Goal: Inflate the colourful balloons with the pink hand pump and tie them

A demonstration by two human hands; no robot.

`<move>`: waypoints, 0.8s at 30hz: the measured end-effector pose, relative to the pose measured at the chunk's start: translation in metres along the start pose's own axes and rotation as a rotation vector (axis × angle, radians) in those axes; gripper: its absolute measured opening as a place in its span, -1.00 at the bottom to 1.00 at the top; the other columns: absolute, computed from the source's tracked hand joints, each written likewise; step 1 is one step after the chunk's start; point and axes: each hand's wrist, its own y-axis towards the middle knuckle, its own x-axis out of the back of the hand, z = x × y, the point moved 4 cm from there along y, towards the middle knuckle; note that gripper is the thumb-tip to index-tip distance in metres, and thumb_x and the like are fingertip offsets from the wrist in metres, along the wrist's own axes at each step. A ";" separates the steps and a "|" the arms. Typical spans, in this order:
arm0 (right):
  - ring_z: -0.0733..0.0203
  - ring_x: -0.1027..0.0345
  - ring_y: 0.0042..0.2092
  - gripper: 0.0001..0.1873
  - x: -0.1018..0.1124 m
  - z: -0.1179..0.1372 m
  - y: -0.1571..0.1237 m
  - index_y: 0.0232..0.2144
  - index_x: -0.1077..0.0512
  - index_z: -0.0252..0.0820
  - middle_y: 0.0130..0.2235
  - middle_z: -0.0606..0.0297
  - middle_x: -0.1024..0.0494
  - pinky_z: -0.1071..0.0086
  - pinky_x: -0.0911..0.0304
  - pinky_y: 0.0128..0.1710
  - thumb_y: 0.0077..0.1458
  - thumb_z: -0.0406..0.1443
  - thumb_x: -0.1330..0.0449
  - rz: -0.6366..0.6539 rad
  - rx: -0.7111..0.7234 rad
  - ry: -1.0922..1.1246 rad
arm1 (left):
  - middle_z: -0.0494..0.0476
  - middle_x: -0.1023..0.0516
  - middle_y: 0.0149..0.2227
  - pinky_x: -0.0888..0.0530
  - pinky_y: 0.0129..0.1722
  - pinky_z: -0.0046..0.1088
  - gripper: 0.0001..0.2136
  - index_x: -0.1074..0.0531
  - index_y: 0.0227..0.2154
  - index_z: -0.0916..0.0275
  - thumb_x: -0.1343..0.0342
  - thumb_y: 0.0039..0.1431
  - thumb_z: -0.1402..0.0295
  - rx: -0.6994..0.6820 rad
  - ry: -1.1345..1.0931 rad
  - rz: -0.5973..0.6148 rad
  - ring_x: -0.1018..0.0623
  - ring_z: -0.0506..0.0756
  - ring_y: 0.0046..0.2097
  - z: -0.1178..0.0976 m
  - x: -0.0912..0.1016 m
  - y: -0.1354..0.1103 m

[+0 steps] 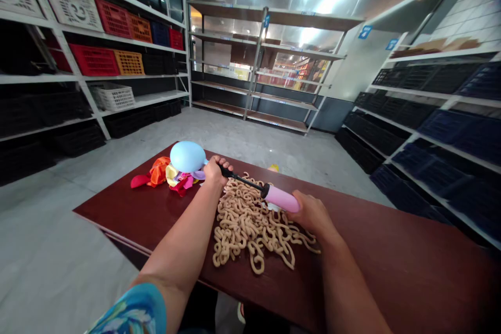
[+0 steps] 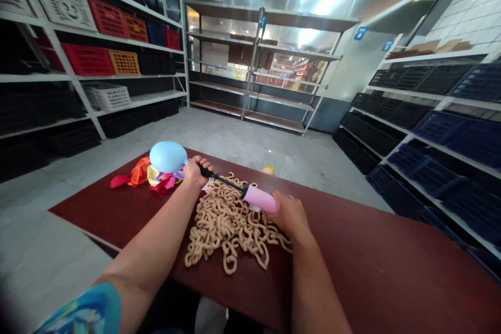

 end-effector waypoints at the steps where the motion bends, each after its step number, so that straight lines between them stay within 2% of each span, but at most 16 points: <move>1: 0.21 -0.29 -0.31 -0.75 0.000 -0.002 -0.001 -0.39 -0.28 -0.11 -0.35 0.33 -0.47 0.41 0.13 -0.44 -0.15 -0.15 -0.18 0.000 -0.003 -0.002 | -0.09 0.01 -0.68 -0.10 -0.65 -0.53 -0.85 0.02 -0.61 0.22 0.17 -0.12 0.57 0.006 -0.005 0.006 -0.12 -0.07 -0.68 0.000 0.000 0.000; 4: 0.21 -0.29 -0.31 -0.74 0.001 0.002 -0.003 -0.37 -0.27 -0.12 -0.33 0.30 -0.46 0.41 0.14 -0.45 -0.16 -0.17 -0.18 -0.023 -0.017 -0.024 | -0.09 0.03 -0.68 -0.09 -0.66 -0.54 -0.83 0.04 -0.61 0.22 0.16 -0.12 0.57 0.013 -0.008 0.042 -0.11 -0.08 -0.68 0.003 -0.004 -0.005; 9: 0.19 -0.28 -0.31 -0.71 0.000 0.024 -0.003 -0.37 -0.25 -0.15 -0.36 0.25 -0.44 0.39 0.11 -0.42 -0.14 -0.14 -0.18 -0.106 0.002 -0.062 | -0.08 0.02 -0.67 -0.09 -0.66 -0.55 -0.83 0.05 -0.61 0.22 0.14 -0.11 0.55 0.048 0.003 0.111 -0.11 -0.08 -0.68 0.018 -0.015 -0.019; 13: 0.19 -0.27 -0.34 -0.71 -0.003 0.038 -0.003 -0.37 -0.24 -0.17 -0.36 0.24 -0.44 0.38 0.10 -0.40 -0.10 -0.12 -0.15 -0.182 0.043 -0.027 | -0.08 0.00 -0.67 -0.12 -0.66 -0.53 -0.82 0.04 -0.61 0.22 0.11 -0.09 0.52 0.079 0.022 0.194 -0.12 -0.07 -0.67 0.033 -0.022 -0.029; 15: 0.21 -0.26 -0.35 -0.72 -0.005 0.041 -0.003 -0.37 -0.25 -0.17 -0.37 0.24 -0.44 0.39 0.11 -0.41 -0.09 -0.13 -0.14 -0.185 0.049 0.001 | -0.08 0.00 -0.67 -0.12 -0.67 -0.53 -0.82 0.03 -0.61 0.22 0.10 -0.08 0.51 0.068 0.032 0.195 -0.12 -0.07 -0.67 0.036 -0.023 -0.032; 19: 0.24 -0.25 -0.37 -0.72 -0.009 0.038 0.001 -0.35 -0.26 -0.13 -0.37 0.29 -0.44 0.40 0.15 -0.46 -0.10 -0.12 -0.14 -0.122 0.042 0.059 | -0.08 -0.03 -0.67 -0.13 -0.67 -0.54 -0.83 0.02 -0.60 0.22 0.12 -0.09 0.54 0.054 0.053 0.133 -0.13 -0.08 -0.68 0.029 -0.021 -0.028; 24: 0.21 -0.26 -0.34 -0.72 -0.005 0.015 0.004 -0.37 -0.29 -0.12 -0.36 0.30 -0.44 0.40 0.15 -0.44 -0.15 -0.12 -0.17 -0.059 0.017 0.020 | -0.10 -0.01 -0.67 -0.12 -0.66 -0.55 -0.84 0.01 -0.60 0.22 0.15 -0.07 0.55 -0.007 0.027 0.054 -0.13 -0.08 -0.68 0.004 -0.013 -0.012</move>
